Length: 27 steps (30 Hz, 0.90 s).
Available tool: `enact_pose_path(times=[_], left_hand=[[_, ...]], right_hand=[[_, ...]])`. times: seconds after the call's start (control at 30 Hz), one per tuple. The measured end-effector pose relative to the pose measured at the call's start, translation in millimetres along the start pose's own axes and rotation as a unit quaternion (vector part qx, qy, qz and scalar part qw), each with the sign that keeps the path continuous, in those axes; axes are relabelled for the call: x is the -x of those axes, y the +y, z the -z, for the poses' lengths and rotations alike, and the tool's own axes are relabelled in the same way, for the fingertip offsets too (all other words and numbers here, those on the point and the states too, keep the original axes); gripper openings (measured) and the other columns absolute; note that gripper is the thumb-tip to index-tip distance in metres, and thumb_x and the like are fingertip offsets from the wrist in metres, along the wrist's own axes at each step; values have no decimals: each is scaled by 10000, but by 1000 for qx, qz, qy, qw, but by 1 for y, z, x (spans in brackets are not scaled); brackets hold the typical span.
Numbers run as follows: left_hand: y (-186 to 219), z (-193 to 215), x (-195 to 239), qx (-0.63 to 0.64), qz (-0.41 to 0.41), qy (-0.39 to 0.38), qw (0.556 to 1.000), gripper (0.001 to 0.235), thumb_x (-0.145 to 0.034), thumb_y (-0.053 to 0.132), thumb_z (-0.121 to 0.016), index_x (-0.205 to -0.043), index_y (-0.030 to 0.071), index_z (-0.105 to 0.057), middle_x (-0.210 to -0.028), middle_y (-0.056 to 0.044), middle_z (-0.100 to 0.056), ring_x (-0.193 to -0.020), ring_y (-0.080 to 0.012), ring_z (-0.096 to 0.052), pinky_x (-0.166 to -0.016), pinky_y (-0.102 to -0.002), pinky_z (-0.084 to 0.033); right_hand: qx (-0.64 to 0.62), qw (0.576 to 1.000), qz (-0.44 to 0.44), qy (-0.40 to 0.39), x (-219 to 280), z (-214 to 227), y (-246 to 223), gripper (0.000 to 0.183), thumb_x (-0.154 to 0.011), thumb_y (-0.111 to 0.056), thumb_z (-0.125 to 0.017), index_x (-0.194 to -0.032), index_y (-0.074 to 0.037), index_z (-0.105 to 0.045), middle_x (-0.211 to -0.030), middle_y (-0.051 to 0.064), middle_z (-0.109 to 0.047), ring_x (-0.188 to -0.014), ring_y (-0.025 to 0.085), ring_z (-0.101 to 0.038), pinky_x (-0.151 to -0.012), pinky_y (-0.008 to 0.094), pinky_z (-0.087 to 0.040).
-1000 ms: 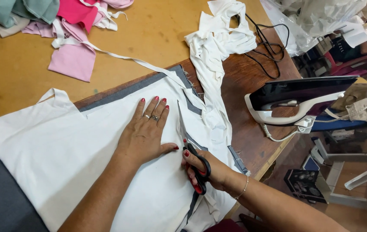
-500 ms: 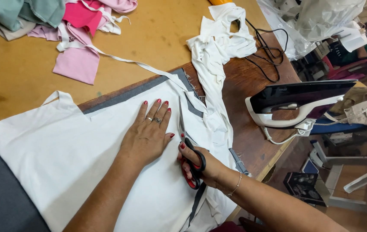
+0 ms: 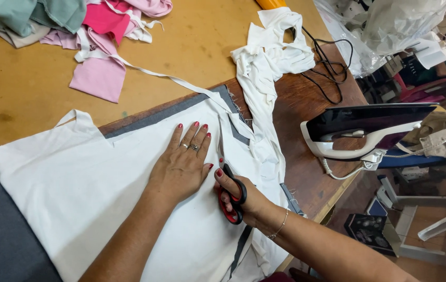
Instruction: Cutting out garment pieces from white fabric using scissors on a cutting table.
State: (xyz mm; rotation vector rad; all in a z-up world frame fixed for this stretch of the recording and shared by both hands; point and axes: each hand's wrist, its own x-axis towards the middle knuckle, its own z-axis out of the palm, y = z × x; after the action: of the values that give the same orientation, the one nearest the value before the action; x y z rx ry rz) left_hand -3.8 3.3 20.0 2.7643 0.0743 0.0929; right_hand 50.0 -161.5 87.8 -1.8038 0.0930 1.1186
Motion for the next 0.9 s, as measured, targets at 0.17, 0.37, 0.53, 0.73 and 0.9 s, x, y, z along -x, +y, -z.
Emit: enact_pose_path(times=[0.17, 0.37, 0.53, 0.73, 0.9], left_hand=[[1, 2, 1, -10, 1, 1, 1000, 676, -1035, 447, -321, -1592, 66, -300, -1700, -132, -229, -1583, -280, -124, -1282, -504, 36], [1, 2, 0, -5, 5, -4, 1000, 667, -1033, 428, -316, -1594, 68, -298, -1704, -127, -220, -1585, -272, -115, -1278, -498, 42], [1, 2, -1, -5, 7, -16, 1000, 671, -1033, 429, -292, -1598, 67, -287, -1707, -129, -207, -1585, -272, -113, -1277, -500, 45], [6, 4, -3, -6, 14, -26, 1000, 689, -1015, 442, -338, -1592, 67, -301, -1696, -153, -223, -1583, -292, -122, -1266, -525, 52], [20, -3, -16, 5, 29, -3, 1000, 701, -1001, 454, -448, -1546, 20, -379, -1637, -224, -323, -1562, -343, -198, -1265, -558, 36]], right_hand=[[23, 1000, -3, -9, 5, -5, -10, 663, -938, -660, -645, -1018, -2, -620, -576, 54, -524, -439, 154, -588, -383, 268, -474], [24, 1000, -4, -9, -4, 9, -9, 582, -954, -557, -707, -960, 17, -611, -530, 35, -486, -377, 124, -526, -331, 248, -433], [95, 994, -42, -42, 11, 29, -30, 588, -947, -563, -680, -992, 19, -610, -572, 96, -542, -448, 191, -594, -374, 326, -514], [238, 964, -89, -74, -3, 97, -43, 470, -874, -364, -802, -978, 55, -615, -564, 154, -574, -457, 254, -623, -372, 369, -553], [330, 937, -69, -89, -28, 116, -76, 422, -810, -271, -867, -965, 60, -656, -576, 153, -587, -482, 231, -639, -402, 344, -578]])
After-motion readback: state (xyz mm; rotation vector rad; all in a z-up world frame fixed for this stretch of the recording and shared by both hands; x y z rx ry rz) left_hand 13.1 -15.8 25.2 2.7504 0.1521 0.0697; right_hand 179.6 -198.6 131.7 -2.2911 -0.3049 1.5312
